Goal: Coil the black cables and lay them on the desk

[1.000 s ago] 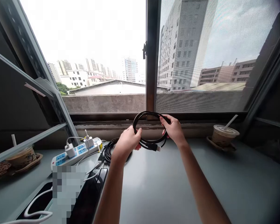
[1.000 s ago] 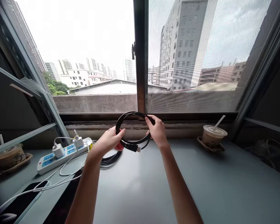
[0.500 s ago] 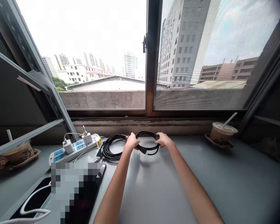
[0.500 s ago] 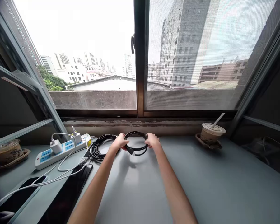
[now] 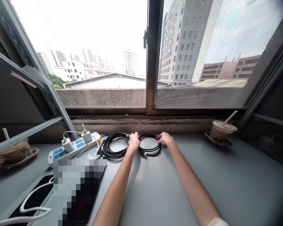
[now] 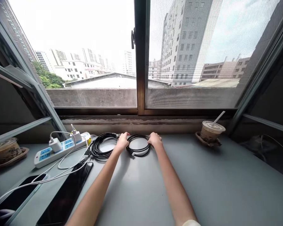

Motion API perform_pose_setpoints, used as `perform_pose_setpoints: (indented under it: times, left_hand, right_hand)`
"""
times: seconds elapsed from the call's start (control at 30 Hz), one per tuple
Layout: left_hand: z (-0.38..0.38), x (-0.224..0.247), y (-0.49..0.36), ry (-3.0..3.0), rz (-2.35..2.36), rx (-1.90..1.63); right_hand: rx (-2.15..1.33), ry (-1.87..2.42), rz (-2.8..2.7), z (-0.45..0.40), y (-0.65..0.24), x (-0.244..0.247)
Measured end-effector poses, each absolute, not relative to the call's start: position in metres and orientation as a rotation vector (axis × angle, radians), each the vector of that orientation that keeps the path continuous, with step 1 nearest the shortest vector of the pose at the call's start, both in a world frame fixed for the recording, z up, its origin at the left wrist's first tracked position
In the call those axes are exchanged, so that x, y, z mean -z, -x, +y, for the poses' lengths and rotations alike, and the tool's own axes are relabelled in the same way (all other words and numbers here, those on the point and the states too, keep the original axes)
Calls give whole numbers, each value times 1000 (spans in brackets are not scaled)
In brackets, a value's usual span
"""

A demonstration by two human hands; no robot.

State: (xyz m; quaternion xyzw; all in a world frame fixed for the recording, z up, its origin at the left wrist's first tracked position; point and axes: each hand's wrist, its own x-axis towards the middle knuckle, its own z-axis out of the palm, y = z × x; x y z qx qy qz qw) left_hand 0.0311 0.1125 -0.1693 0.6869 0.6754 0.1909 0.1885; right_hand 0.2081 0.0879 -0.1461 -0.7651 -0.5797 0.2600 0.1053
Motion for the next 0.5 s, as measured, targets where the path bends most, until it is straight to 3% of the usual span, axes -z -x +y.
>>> perform_pose_setpoints:
  times: [0.23, 0.5]
  left_hand:
    - [104, 140, -27, -1920, 2127, -585]
    - [107, 136, 13, -1659, 2116, -219]
  right_hand:
    - [-623, 2118, -1655, 68, -214, 107]
    - [-588, 1756, -1647, 33, -221, 66]
